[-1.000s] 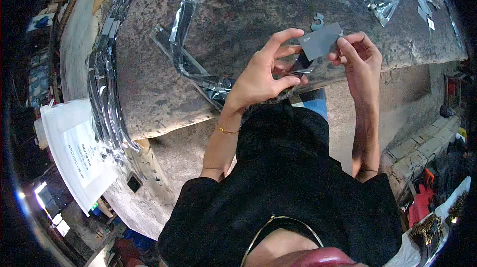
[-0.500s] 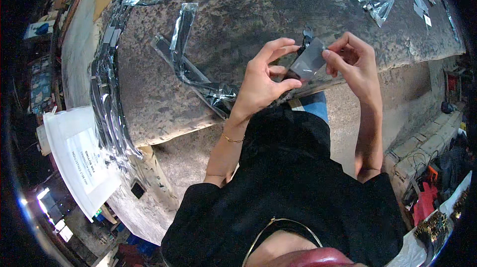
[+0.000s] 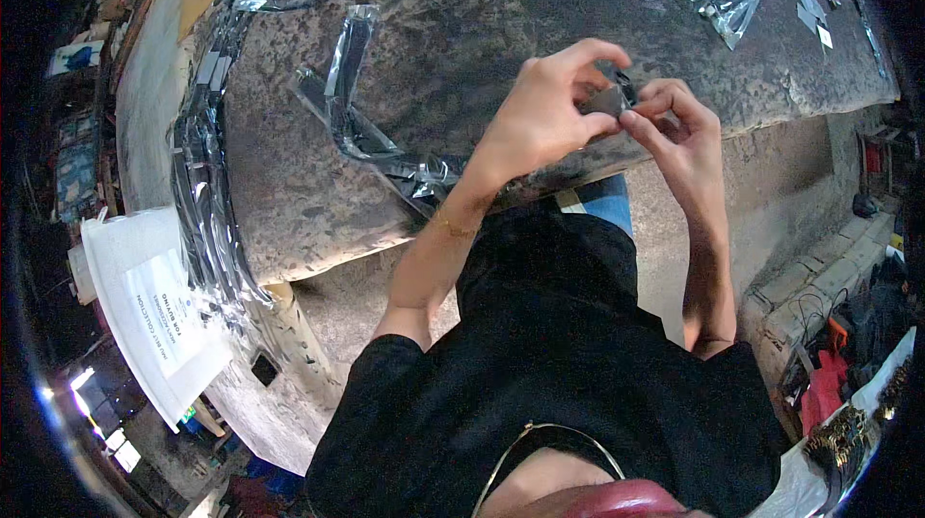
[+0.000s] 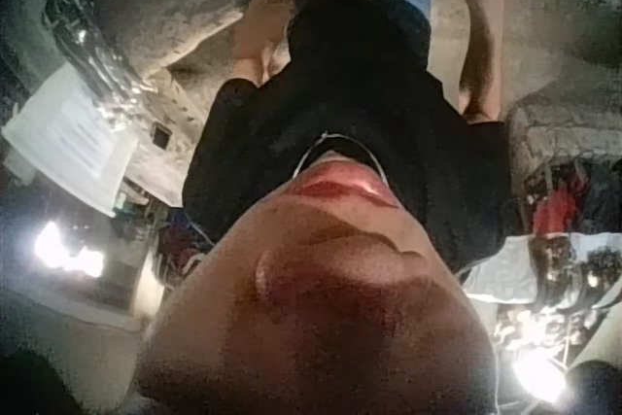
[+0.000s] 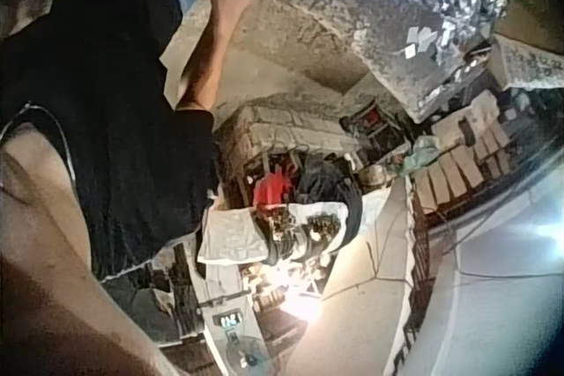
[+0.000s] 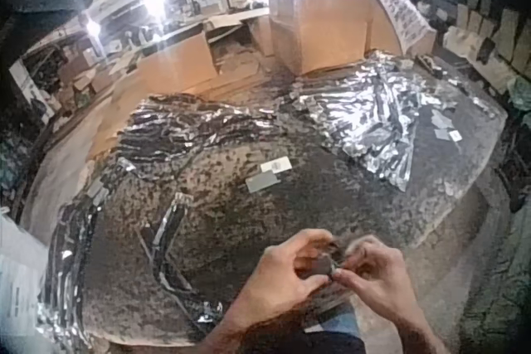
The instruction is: Inspecting and wrapping long plastic/foil straps with small grey adhesive or label pieces.
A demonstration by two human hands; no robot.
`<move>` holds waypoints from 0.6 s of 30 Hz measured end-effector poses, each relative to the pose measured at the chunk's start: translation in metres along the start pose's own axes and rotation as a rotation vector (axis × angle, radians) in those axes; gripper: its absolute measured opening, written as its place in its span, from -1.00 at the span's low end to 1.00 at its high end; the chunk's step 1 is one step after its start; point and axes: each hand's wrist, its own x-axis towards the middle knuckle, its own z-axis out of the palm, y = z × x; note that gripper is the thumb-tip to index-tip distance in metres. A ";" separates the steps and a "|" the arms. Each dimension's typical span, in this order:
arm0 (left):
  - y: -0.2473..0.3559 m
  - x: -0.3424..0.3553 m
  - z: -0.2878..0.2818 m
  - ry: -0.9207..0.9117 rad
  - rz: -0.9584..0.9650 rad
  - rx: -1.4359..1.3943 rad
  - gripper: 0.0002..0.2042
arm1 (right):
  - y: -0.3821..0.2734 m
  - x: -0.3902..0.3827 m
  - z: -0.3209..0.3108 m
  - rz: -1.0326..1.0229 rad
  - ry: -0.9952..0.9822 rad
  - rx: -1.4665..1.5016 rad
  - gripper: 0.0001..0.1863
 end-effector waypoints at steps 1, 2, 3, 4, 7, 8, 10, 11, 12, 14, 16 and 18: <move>0.000 0.007 0.002 -0.092 0.024 -0.031 -0.45 | 0.005 0.000 -0.006 0.000 -0.008 0.000 -0.83; -0.003 0.014 0.005 -0.181 0.044 -0.061 -0.47 | 0.011 -0.001 -0.014 -0.115 0.010 -0.117 -0.81; -0.011 0.021 0.012 -0.207 0.121 -0.029 -0.41 | 0.015 0.000 -0.017 -0.233 0.027 -0.232 -0.78; -0.009 0.023 0.019 -0.215 0.118 -0.037 -0.41 | 0.012 0.001 -0.021 -0.223 0.031 -0.237 -0.78; -0.012 0.028 0.034 -0.136 0.287 0.128 -0.36 | 0.014 0.008 -0.040 -0.241 -0.121 -0.230 -0.65; -0.016 0.026 0.034 -0.142 0.286 0.123 -0.36 | 0.020 0.011 -0.046 -0.235 -0.118 -0.232 -0.65; -0.025 0.014 0.024 -0.115 0.204 0.107 -0.35 | 0.031 0.014 -0.055 0.172 -0.459 -0.193 -0.75; -0.028 0.001 0.017 -0.116 0.190 0.190 -0.34 | 0.044 0.010 -0.052 0.103 -0.398 -0.129 -0.75; -0.034 -0.011 0.017 -0.115 0.180 0.187 -0.34 | 0.050 0.010 -0.055 0.110 -0.405 -0.126 -0.75; -0.055 -0.039 0.019 -0.037 0.219 0.624 -0.36 | 0.051 0.007 -0.058 0.212 -0.428 -0.049 -0.77; -0.069 -0.053 0.019 -0.059 0.175 0.620 -0.43 | 0.057 0.006 -0.063 0.257 -0.479 -0.030 -0.80; -0.070 -0.061 0.012 -0.060 0.236 0.744 -0.49 | 0.064 0.003 -0.064 0.308 -0.615 -0.076 -0.82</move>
